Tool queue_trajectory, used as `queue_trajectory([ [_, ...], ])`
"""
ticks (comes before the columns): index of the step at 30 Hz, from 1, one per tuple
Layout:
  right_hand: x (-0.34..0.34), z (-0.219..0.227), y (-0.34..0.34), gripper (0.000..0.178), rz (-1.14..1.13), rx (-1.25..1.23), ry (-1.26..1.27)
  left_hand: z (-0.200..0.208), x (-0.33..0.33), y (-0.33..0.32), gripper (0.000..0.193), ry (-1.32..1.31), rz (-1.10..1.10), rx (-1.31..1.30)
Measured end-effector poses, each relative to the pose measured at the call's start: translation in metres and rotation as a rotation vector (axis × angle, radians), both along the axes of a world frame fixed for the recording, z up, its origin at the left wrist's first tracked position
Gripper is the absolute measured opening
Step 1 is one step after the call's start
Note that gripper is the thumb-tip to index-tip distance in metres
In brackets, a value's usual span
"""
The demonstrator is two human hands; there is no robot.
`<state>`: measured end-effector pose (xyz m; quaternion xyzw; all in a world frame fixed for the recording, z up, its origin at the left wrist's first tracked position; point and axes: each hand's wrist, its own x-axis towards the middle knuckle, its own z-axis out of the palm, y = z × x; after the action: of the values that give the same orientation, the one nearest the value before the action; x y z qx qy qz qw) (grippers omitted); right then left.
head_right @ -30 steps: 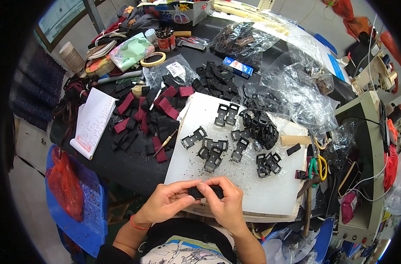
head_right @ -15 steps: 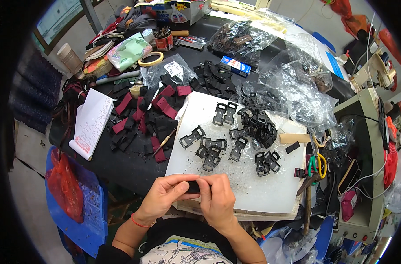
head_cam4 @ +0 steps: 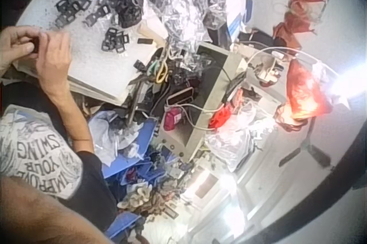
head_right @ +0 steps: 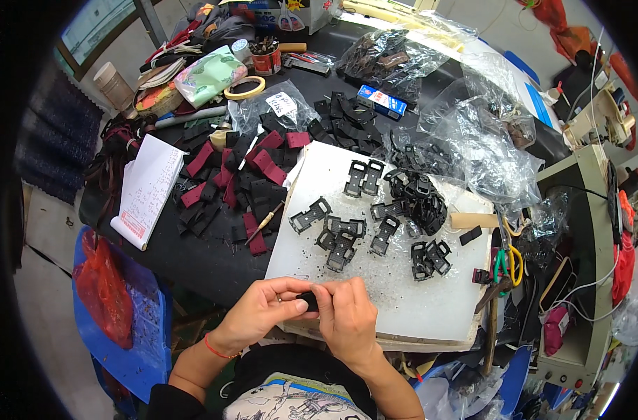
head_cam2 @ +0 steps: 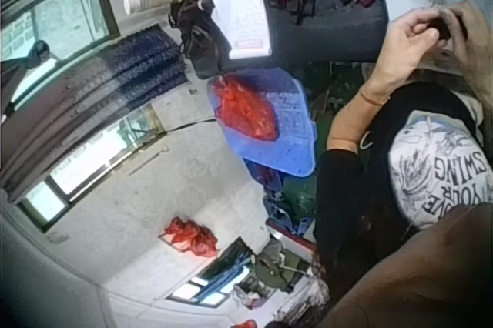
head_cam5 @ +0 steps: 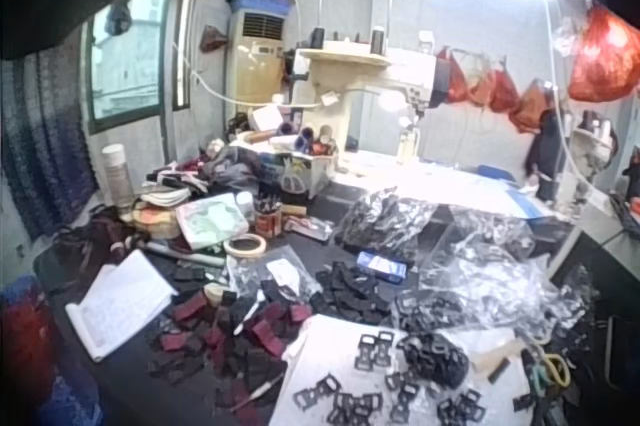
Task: The person assembles black plastic buckles by inserting short strips of black and maroon fabric into them. The person picks up a buckle and a fabric strip, threads the fabric through the buckle, and places the finished unit on a white board. This process is repeated continuously throughout the video.
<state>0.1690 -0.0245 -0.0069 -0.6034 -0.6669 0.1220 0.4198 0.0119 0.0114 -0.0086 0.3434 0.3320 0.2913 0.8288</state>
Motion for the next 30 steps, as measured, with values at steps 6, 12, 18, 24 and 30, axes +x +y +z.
queue_trajectory([
  [6, 0.012, 0.010, 0.014, 0.029, 0.099, -0.049, 0.066, 0.004, 0.013, 0.026, 0.018, 0.402, 0.161, 0.694],
  [12, 0.040, 0.000, 0.054, 0.036, 0.044, -0.056, -0.280, -0.007, 0.081, 0.147, 0.021, 0.643, 0.405, 1.058],
  [18, 0.045, -0.001, 0.032, 0.017, -0.077, -0.083, -0.026, -0.024, 0.089, 0.154, 0.032, 0.781, 0.239, 1.521],
  [24, 0.037, -0.008, 0.024, 0.013, -0.068, 0.050, -0.011, -0.028, 0.103, 0.148, 0.038, 0.700, -0.124, 1.629],
  [30, 0.066, -0.005, 0.004, 0.012, -0.304, -0.030, 0.111, -0.015, 0.082, 0.100, 0.037, 0.464, -0.178, 1.387],
])
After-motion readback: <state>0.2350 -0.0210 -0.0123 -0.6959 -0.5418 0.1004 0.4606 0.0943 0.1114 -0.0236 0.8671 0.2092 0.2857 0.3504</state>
